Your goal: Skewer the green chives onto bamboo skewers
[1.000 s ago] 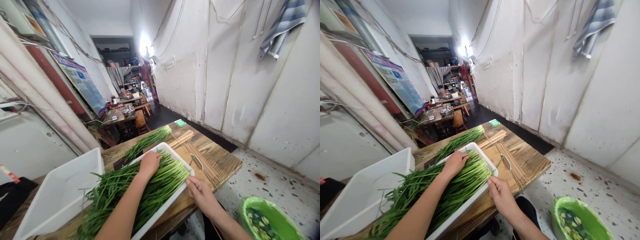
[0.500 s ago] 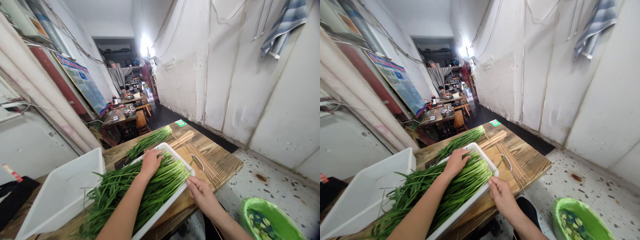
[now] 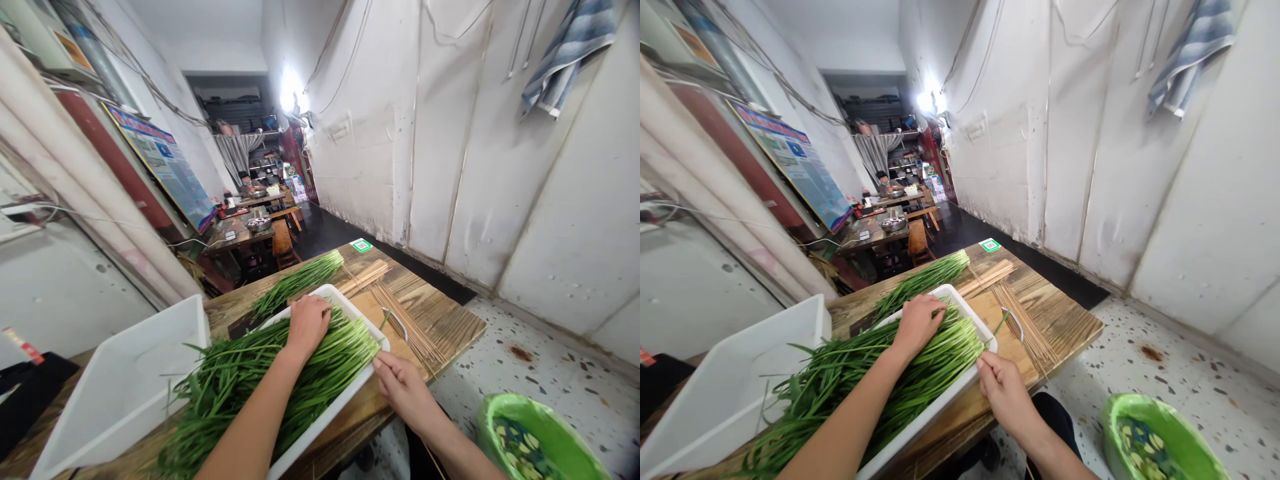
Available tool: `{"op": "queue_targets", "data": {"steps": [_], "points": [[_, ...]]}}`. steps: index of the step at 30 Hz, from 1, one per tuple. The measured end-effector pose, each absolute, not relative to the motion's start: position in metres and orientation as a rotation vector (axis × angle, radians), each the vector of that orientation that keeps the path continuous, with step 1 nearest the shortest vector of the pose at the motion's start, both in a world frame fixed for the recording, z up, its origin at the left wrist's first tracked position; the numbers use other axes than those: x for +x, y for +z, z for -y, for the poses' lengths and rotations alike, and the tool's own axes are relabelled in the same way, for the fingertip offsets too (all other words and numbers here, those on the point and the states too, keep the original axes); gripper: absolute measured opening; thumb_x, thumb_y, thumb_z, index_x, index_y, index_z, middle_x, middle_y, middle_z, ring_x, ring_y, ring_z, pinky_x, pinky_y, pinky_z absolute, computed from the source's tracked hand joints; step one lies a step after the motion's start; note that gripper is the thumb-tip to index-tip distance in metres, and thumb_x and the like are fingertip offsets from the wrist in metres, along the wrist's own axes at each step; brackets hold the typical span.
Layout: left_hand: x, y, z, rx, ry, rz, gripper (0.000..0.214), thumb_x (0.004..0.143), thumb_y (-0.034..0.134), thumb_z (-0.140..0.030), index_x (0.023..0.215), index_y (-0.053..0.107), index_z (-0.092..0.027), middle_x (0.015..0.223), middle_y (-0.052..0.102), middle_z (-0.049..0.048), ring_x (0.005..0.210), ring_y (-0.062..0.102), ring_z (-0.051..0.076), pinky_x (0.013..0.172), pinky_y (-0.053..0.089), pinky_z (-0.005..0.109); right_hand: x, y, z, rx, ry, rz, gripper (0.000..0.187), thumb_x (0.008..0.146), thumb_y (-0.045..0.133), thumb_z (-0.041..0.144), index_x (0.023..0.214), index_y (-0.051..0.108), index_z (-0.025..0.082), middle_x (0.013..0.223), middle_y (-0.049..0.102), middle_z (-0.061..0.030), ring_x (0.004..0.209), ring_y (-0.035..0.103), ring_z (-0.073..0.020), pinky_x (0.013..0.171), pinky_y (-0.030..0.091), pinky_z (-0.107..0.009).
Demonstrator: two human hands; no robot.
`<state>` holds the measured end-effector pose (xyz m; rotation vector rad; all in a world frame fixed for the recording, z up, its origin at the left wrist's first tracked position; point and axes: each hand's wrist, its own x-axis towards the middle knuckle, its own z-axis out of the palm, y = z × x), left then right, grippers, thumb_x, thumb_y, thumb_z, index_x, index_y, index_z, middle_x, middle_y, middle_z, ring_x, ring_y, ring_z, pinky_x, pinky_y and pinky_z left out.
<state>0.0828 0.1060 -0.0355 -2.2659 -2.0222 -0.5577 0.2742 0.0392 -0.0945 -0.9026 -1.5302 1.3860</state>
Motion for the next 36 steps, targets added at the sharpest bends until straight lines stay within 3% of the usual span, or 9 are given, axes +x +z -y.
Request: {"op": "queue_targets", "data": {"steps": [5, 10, 23, 36], "points": [[0.082, -0.03, -0.099, -2.456, -0.936, 2.155, 0.022, 0.074, 0.049, -0.023, 0.08, 0.07, -0.019, 0.08, 0.07, 0.0019, 0.074, 0.061, 0.017, 0.072, 0.044, 0.027, 0.273, -0.092, -0.039, -0.879, 1.451, 1.471, 0.032, 0.087, 0.04, 0.042, 0.064, 0.038, 0.019, 0.046, 0.026, 0.0094, 0.04, 0.021, -0.0066, 0.039, 0.015, -0.021], [0.09, -0.022, -0.089, -2.568, -1.195, 2.278, 0.027, 0.074, 0.05, -0.029, 0.088, 0.07, -0.017, 0.092, 0.07, 0.0024, 0.087, 0.063, 0.019, 0.083, 0.045, 0.029, 0.271, -0.095, -0.04, -0.878, 1.462, 1.451, 0.034, 0.086, 0.04, 0.045, 0.064, 0.04, 0.019, 0.045, 0.026, 0.0096, 0.039, 0.021, -0.0061, 0.038, 0.015, -0.021], [0.094, -0.022, -0.086, -2.567, -1.383, 2.451, 0.028, 0.072, 0.053, -0.028, 0.092, 0.069, -0.016, 0.094, 0.07, 0.0044, 0.092, 0.062, 0.02, 0.088, 0.044, 0.033, 0.271, -0.093, -0.04, -0.884, 1.46, 1.444, 0.038, 0.084, 0.041, 0.051, 0.062, 0.036, 0.02, 0.044, 0.026, 0.0095, 0.039, 0.021, -0.0058, 0.037, 0.014, -0.02], [0.096, -0.02, -0.084, -2.552, -1.35, 2.519, 0.029, 0.071, 0.054, -0.028, 0.093, 0.069, -0.016, 0.096, 0.069, 0.0037, 0.091, 0.062, 0.02, 0.087, 0.045, 0.033, 0.271, -0.092, -0.04, -0.881, 1.463, 1.446, 0.038, 0.083, 0.042, 0.05, 0.061, 0.035, 0.02, 0.044, 0.027, 0.0095, 0.038, 0.022, -0.0062, 0.037, 0.015, -0.021]]}}
